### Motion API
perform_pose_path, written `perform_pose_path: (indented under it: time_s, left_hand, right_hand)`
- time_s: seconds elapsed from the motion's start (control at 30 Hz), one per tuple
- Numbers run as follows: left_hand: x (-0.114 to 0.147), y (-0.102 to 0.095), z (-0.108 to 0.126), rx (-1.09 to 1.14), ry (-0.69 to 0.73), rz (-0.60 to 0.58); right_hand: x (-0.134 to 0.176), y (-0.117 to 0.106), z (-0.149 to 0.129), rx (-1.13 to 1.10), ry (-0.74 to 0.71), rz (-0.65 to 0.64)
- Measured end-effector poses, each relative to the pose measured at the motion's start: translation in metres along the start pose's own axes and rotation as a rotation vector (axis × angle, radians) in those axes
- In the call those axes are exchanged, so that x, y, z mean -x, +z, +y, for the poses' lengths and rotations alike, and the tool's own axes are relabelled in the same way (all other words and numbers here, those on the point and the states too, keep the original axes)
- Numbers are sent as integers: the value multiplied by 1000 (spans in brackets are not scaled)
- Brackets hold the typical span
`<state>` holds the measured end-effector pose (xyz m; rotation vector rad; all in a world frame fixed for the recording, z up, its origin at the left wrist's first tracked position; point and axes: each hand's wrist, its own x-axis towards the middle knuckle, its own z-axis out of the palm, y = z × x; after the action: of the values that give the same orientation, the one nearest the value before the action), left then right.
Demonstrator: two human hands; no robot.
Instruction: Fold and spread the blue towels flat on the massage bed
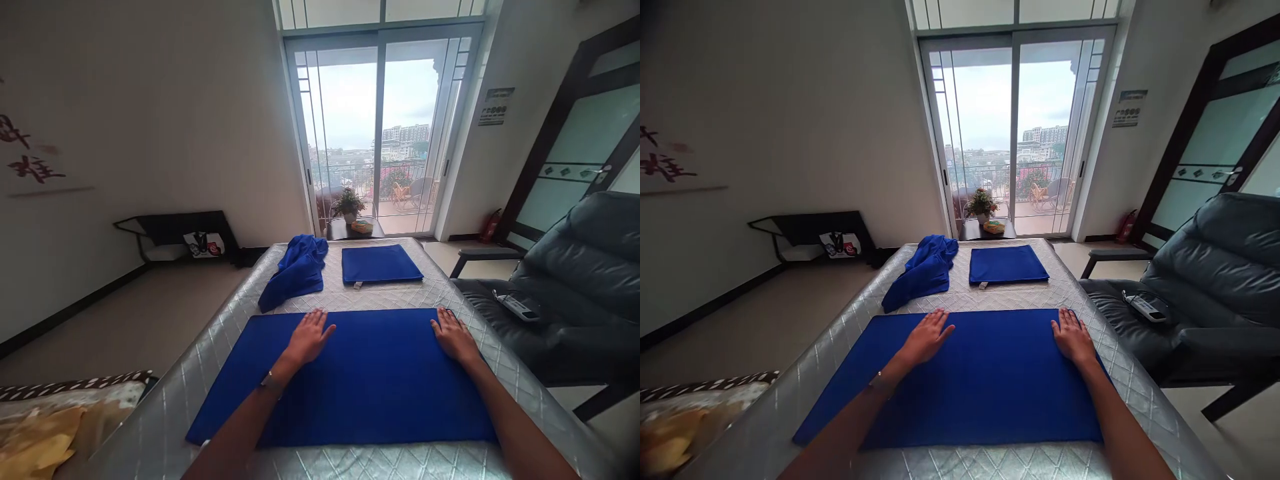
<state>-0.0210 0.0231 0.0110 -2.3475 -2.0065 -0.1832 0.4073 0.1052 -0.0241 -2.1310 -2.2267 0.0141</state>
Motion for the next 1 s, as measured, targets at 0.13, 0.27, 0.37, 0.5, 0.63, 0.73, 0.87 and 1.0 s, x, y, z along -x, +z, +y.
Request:
perform_pose_path:
  time_s: [0.13,0.27,0.37,0.5,0.63,0.73,0.87,1.0]
  left_hand:
    - [-19,14,62,136,165,-19]
    - [-19,23,41,142,78,-39]
    - [-5,22,-14,116,-23,-55]
    - [28,17,-104,69,-243,-66]
    - [56,19,-162,17,-418,-21]
    - [61,22,-170,9,-432,-2]
    - [58,24,-164,19,-445,-2]
    - [58,22,-162,14,-453,1]
  right_hand:
    - [-1,0,3,0,0,-4]
    - [0,-2,1,9,8,-3]
    - [1,-2,-1,23,16,0]
    - [0,-2,-1,43,24,-9]
    - [-2,-9,-2,89,47,-32]
    - [5,-21,-21,183,128,12]
    - [33,-34,-95,164,-68,148]
    - [57,-37,-192,-85,-408,26]
